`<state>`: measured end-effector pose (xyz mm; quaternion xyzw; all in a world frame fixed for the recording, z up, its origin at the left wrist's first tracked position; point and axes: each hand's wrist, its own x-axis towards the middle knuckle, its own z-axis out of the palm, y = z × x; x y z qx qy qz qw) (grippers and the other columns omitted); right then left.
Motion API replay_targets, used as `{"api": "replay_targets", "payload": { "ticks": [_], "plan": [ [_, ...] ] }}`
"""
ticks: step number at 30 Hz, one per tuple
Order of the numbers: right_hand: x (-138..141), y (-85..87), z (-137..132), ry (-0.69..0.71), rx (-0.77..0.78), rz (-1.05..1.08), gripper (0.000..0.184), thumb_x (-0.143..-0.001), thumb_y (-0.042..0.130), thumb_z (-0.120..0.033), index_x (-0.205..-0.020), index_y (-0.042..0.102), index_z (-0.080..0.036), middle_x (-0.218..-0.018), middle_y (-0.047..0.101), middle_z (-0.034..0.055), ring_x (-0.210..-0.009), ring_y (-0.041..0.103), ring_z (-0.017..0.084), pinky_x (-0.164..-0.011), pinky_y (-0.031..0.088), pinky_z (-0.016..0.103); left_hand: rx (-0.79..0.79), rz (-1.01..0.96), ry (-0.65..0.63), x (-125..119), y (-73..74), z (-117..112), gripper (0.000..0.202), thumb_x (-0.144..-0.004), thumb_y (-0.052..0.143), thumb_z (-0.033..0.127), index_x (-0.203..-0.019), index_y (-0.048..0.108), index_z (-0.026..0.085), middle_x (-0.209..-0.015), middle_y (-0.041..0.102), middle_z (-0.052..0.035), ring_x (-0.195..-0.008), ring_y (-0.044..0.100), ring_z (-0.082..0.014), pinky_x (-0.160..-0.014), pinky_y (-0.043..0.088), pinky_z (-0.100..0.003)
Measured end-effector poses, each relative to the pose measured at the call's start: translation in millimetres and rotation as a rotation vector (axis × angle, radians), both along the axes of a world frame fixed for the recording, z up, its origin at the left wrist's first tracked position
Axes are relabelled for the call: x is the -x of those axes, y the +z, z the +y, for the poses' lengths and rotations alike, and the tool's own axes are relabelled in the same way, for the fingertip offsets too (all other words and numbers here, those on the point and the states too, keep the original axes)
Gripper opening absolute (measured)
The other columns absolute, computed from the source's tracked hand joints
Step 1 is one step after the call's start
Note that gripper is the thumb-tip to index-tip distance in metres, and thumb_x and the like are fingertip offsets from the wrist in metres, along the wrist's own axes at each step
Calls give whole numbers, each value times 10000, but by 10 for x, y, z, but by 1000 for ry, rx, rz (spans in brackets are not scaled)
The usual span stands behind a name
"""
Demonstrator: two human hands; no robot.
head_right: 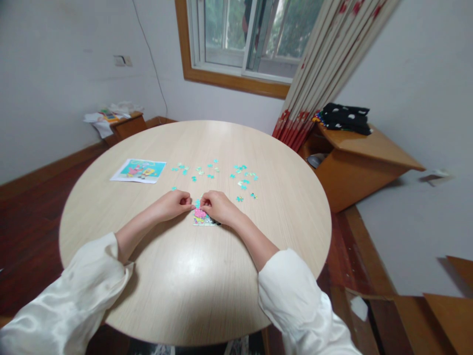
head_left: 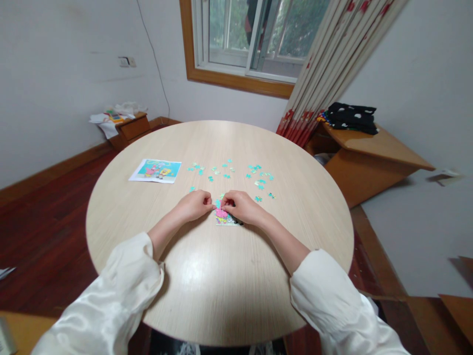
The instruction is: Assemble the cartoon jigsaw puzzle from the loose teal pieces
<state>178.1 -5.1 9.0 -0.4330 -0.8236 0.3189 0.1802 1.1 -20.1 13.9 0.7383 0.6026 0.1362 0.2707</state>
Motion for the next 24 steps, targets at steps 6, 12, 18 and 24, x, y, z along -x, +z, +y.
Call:
{"api": "replay_targets", "payload": {
  "ticks": [6,12,18,24],
  "plan": [
    [-29,34,-3,-37,-36,65,106,-780,588,-59,-720,640,-130,-669,598,5,-634,512,96,-629,376,230,-16,-35,-3,28,-45,27,276,-731,582,346,-545,436,204,-522,459,29,-538,405,-139,-546,254,-272],
    [-120,67,42,-127,-64,90,125,-760,551,-52,-704,629,-134,-639,580,-1,-601,488,95,-620,368,234,-39,-145,45,55,-77,58,274,-722,574,356,-542,434,204,-516,437,40,-536,379,-128,-543,267,-269],
    [-345,58,164,-183,-156,105,112,-755,550,-103,-674,614,-146,-650,593,9,-618,497,106,-632,369,241,-59,-254,101,78,-103,105,226,-705,577,330,-548,505,184,-511,455,31,-532,389,-124,-533,283,-262],
    [-719,2,324,-325,-122,106,85,-735,551,-122,-681,611,-147,-645,601,12,-609,511,114,-612,376,241,-84,-395,165,114,-138,141,125,-670,584,275,-603,560,172,-500,493,30,-485,411,-114,-501,290,-248]
  ]
}}
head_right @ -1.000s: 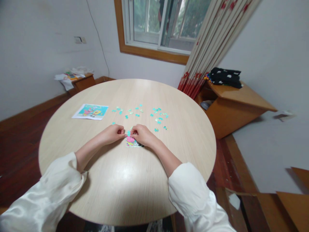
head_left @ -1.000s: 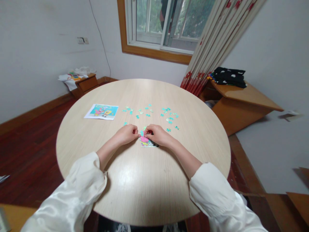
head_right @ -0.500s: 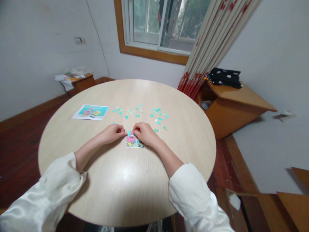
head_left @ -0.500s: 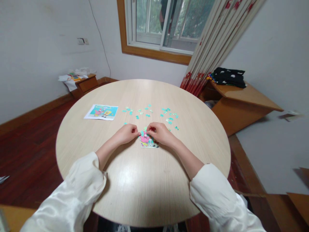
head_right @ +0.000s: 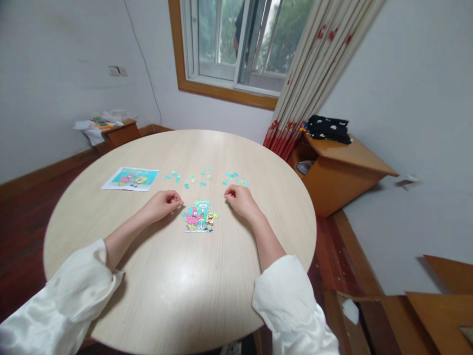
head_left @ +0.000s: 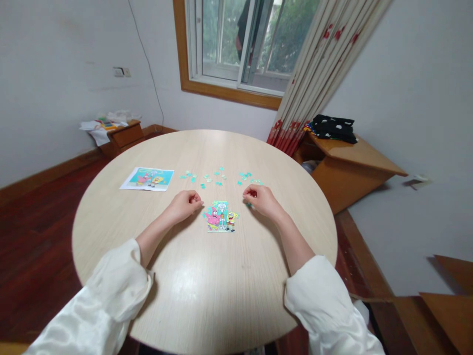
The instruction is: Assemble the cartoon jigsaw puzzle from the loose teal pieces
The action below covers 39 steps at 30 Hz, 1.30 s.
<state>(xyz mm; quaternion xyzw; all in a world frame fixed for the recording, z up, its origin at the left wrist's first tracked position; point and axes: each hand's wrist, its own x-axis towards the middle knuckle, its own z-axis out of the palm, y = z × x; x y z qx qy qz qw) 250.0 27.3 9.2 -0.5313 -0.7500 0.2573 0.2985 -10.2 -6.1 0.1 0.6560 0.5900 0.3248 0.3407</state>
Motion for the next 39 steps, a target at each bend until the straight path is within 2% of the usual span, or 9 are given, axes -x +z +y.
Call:
{"api": "replay_targets", "payload": {
  "ticks": [6,11,15,19,22,27,29,33,39],
  "plan": [
    [-279,-37,114,-110,-3,-32,111,-713,553,-109,-748,655,-136,-642,591,9,-598,501,114,-629,383,250,-27,-131,60,37,-72,60,119,-613,624,265,-657,573,167,-504,513,39,-463,419,-102,-474,300,-228],
    [-398,0,134,-140,52,-43,77,-694,583,-119,-703,658,-128,-630,595,13,-602,499,116,-629,382,256,11,-252,74,19,-39,43,97,-584,594,209,-667,555,176,-508,526,43,-418,434,-91,-442,317,-219],
    [-374,38,86,-19,158,-9,55,-692,620,-170,-710,649,-127,-616,559,-5,-580,472,103,-597,369,251,-4,-303,92,27,0,16,122,-528,562,158,-566,454,198,-473,478,61,-406,462,-91,-436,334,-215],
    [-325,34,51,112,275,-9,162,-650,691,-200,-787,659,-122,-628,529,-26,-581,466,98,-585,370,249,-26,-291,133,41,30,4,214,-515,547,153,-509,341,213,-430,385,83,-409,476,-95,-427,285,-200],
    [-316,12,62,121,241,-90,185,-616,724,-182,-785,675,-125,-664,550,-14,-626,490,110,-622,386,257,-39,-264,144,45,47,0,237,-515,543,153,-485,316,212,-419,341,84,-428,473,-96,-435,252,-198],
    [-321,-8,86,138,224,-135,116,-640,700,-156,-752,679,-133,-659,578,-3,-635,505,114,-625,400,251,-81,-212,154,50,60,0,241,-520,550,145,-452,325,201,-422,307,87,-411,328,-57,-443,215,-202],
    [-318,-4,79,146,217,-131,93,-647,688,-145,-738,672,-135,-649,579,-6,-629,508,113,-615,400,245,-81,-220,150,49,59,0,230,-530,551,157,-455,338,201,-426,323,82,-420,367,-67,-448,238,-199],
    [-304,20,46,158,206,-138,59,-692,660,-170,-742,671,-140,-644,594,0,-618,519,116,-604,400,245,-24,-297,143,41,50,-7,204,-540,544,199,-489,347,209,-439,435,56,-488,550,-135,-474,351,-210],
    [-281,71,13,132,149,-155,114,-762,601,-204,-703,685,-154,-686,655,33,-632,524,129,-622,388,258,-52,-272,124,39,48,-11,179,-535,526,200,-476,357,208,-412,451,55,-441,513,-117,-459,357,-209]
  ]
}}
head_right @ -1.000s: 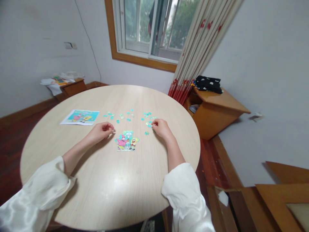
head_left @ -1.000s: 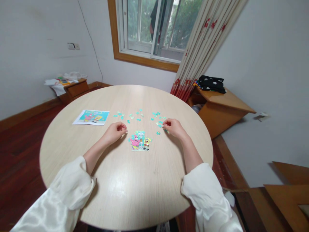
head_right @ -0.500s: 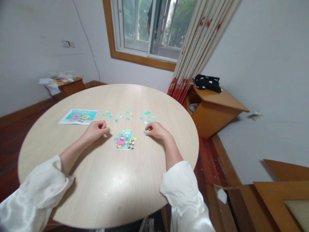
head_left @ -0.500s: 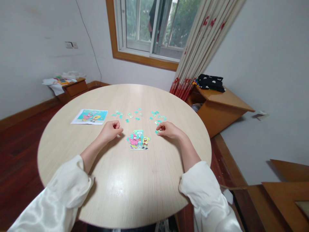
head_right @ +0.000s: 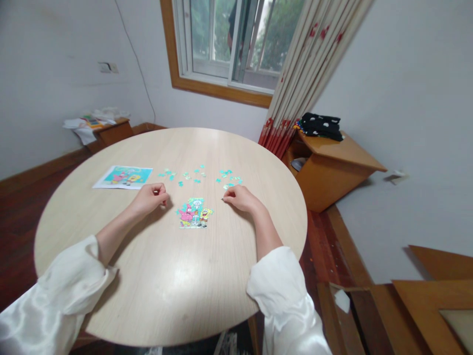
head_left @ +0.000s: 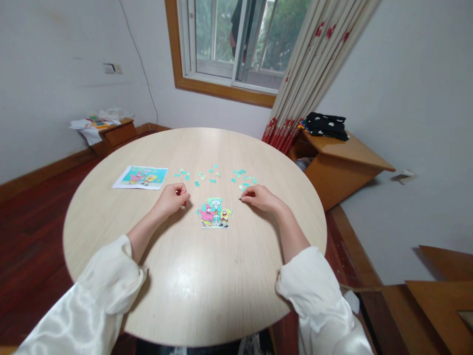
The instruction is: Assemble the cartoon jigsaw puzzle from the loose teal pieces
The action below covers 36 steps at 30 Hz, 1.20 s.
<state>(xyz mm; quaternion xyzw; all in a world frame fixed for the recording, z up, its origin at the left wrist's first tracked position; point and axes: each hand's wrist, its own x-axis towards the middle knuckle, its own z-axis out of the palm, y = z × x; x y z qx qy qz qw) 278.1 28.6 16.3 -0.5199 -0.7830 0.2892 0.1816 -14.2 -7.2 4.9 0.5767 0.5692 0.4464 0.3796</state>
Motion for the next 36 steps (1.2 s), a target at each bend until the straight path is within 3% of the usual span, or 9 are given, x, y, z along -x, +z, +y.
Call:
{"api": "replay_targets", "payload": {
  "ticks": [9,13,18,27,36],
  "plan": [
    [50,12,-14,-39,-10,131,230,-798,534,-240,-612,626,-141,-547,561,-1,-535,473,100,-579,367,253,5,11,-4,0,2,3,171,-544,518,186,-468,366,205,-407,439,56,-426,490,-103,-444,340,-203],
    [109,0,-27,-50,95,339,192,-779,591,-290,-681,643,-132,-568,600,15,-545,543,107,-592,431,257,12,10,-14,-2,13,-5,167,-543,523,187,-477,371,205,-415,449,54,-427,492,-105,-435,342,-201],
    [144,-4,-43,-19,176,474,160,-709,685,-276,-770,684,-128,-695,690,60,-692,652,151,-714,500,307,19,14,-12,-9,23,-4,167,-540,522,182,-476,370,207,-410,446,51,-430,499,-108,-436,350,-203],
    [170,34,-64,11,173,498,124,-687,700,-225,-782,727,-149,-837,729,80,-792,677,174,-809,522,355,10,22,-12,-5,19,-10,166,-540,525,196,-476,372,206,-410,459,49,-438,512,-115,-451,360,-208],
    [178,14,-66,17,198,508,150,-706,689,-234,-817,738,-147,-873,736,90,-809,684,174,-805,530,349,22,28,-13,-12,24,-1,162,-544,523,190,-480,375,204,-414,458,48,-436,505,-111,-443,354,-203]
  ]
}}
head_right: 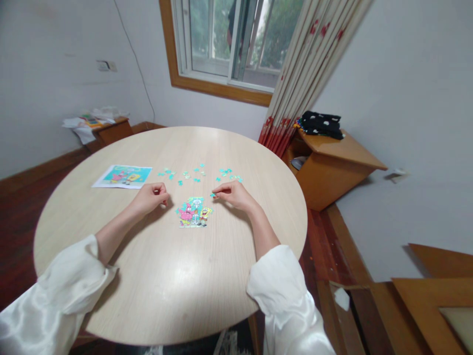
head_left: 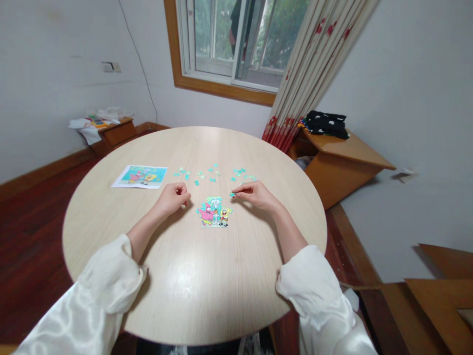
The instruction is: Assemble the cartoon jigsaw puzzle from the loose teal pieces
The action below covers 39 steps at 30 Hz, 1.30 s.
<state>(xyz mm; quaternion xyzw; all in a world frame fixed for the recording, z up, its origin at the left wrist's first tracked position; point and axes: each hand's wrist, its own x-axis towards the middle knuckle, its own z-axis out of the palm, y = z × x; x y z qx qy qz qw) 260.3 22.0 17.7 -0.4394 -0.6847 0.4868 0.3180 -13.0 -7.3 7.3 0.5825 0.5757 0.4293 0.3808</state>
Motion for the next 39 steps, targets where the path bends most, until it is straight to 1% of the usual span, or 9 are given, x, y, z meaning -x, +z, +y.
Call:
{"api": "replay_targets", "payload": {
  "ticks": [8,19,24,26,28,31,34,36,39],
  "plan": [
    [7,18,-10,0,4,-19,123,-726,665,-195,-813,739,-151,-879,739,90,-808,690,169,-814,531,339,26,-15,16,-19,22,-19,163,-545,527,185,-478,379,203,-408,462,45,-434,495,-109,-435,343,-197],
    [-8,-13,11,5,6,4,159,-686,706,-245,-804,738,-143,-867,736,101,-817,694,191,-812,529,361,10,9,17,-9,20,-4,171,-539,518,185,-461,367,206,-401,435,55,-424,490,-109,-429,319,-196],
    [-15,-54,28,16,9,24,191,-675,712,-274,-809,734,-139,-853,734,102,-800,698,196,-807,526,369,-59,-57,56,15,-6,10,158,-524,528,196,-508,371,205,-434,429,74,-425,497,-101,-438,328,-193],
    [-17,-70,36,20,14,34,203,-668,714,-285,-804,731,-134,-837,734,103,-786,699,198,-804,526,370,-94,-76,80,22,-14,15,126,-520,528,192,-546,405,201,-445,432,80,-423,490,-98,-443,333,-193],
    [-19,-80,43,25,13,36,209,-661,719,-293,-796,731,-134,-828,733,103,-779,698,199,-801,526,370,-95,-86,99,20,-11,14,111,-529,530,194,-617,463,196,-449,441,85,-419,484,-102,-437,335,-195],
    [-23,-88,48,30,7,37,213,-655,729,-302,-796,733,-142,-837,734,99,-784,696,197,-801,525,367,-68,-100,122,2,17,-2,225,-552,545,200,-776,532,185,-453,447,95,-413,489,-115,-422,335,-197],
    [-25,-100,53,26,14,45,208,-648,736,-299,-788,732,-145,-830,733,95,-779,695,195,-793,527,364,-89,-99,135,-14,50,-21,349,-576,554,185,-924,556,175,-465,448,103,-417,498,-117,-430,352,-201],
    [-23,-109,58,24,19,52,205,-646,738,-293,-786,731,-143,-827,732,95,-778,696,196,-789,527,362,-96,-92,136,-18,59,-27,372,-587,555,168,-959,556,175,-468,447,105,-417,498,-113,-440,359,-203],
    [-16,-119,64,21,26,61,201,-649,733,-283,-789,728,-139,-827,730,96,-778,698,198,-779,527,359,-91,-83,141,-19,53,-25,372,-588,550,150,-960,550,176,-477,451,109,-415,501,-108,-448,355,-203]
  ]
}}
